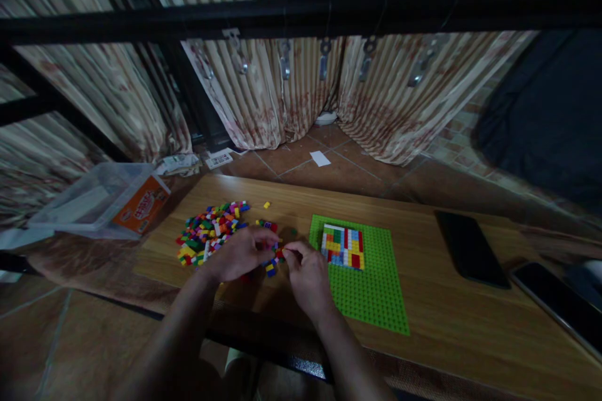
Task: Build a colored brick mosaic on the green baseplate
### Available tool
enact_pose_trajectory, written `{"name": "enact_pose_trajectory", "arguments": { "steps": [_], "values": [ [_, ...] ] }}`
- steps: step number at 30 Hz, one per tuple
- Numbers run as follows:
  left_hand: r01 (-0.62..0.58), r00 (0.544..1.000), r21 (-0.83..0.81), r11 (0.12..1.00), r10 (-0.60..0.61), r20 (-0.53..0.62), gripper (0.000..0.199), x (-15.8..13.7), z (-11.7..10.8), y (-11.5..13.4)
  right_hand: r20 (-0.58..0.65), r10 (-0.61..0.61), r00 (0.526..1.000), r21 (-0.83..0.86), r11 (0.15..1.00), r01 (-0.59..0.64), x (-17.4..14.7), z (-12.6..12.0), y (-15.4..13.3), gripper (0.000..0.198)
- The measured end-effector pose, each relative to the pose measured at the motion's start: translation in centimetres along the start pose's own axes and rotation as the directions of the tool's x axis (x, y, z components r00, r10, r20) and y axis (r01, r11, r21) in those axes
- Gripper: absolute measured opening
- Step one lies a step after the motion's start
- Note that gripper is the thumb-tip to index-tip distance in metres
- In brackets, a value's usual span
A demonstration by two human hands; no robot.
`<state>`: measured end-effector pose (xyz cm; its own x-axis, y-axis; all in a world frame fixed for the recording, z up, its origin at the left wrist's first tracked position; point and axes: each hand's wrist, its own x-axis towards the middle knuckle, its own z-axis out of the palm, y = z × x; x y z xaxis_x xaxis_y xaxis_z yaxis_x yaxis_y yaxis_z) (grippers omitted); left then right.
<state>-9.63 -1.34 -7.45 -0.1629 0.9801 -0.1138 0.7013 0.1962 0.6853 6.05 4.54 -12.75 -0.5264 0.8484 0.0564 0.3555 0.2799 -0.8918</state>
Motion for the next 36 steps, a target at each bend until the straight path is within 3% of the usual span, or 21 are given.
{"name": "enact_pose_trajectory", "arguments": {
  "steps": [3,5,8,11,16,24,31,34,36],
  "values": [
    [-0.034,0.997,-0.072,0.997,0.039,0.07,0.029,0.1,0.2,0.0,0.003,0.08,0.997,0.168,0.983,-0.079,0.2,-0.1,0.2,0.022],
    [-0.026,0.998,-0.035,0.999,0.028,0.063,0.028,0.2,0.5,-0.2,-0.023,0.094,0.995,0.165,0.982,-0.089,0.2,-0.2,0.4,0.021],
    [-0.021,1.0,0.118,0.993,0.019,0.018,0.021,0.2,1.2,-0.4,-0.076,0.042,0.996,-0.033,0.998,-0.044,0.3,-0.4,0.5,0.019],
    [-0.024,1.0,0.234,0.972,0.028,-0.013,0.022,0.1,2.0,-0.1,-0.048,-0.007,0.999,-0.249,0.968,-0.005,0.2,-0.3,0.5,0.02],
    [0.018,0.999,0.289,0.957,-0.006,-0.041,0.024,-0.1,2.6,0.8,0.0,-0.022,1.0,-0.339,0.94,0.021,0.0,-0.1,0.6,0.022],
    [-0.005,0.998,0.267,0.964,0.02,-0.054,0.024,0.1,1.2,-0.6,0.012,-0.028,1.0,-0.345,0.938,0.03,-0.2,-0.4,0.4,0.022],
    [0.074,0.995,0.286,0.955,-0.051,-0.086,0.024,-0.2,0.7,-0.1,0.052,-0.049,0.997,-0.394,0.917,0.065,-0.4,-0.4,0.8,0.028],
    [0.113,0.985,0.236,0.965,-0.078,-0.151,0.027,-0.3,-0.2,-0.3,0.062,-0.038,0.997,-0.383,0.922,0.059,-0.4,-0.4,1.1,0.031],
    [0.206,0.959,0.217,0.954,-0.152,-0.241,0.027,-0.4,-1.2,-1.1,0.071,-0.033,0.997,-0.375,0.925,0.058,-0.4,-0.5,1.2,0.032]
  ]
}}
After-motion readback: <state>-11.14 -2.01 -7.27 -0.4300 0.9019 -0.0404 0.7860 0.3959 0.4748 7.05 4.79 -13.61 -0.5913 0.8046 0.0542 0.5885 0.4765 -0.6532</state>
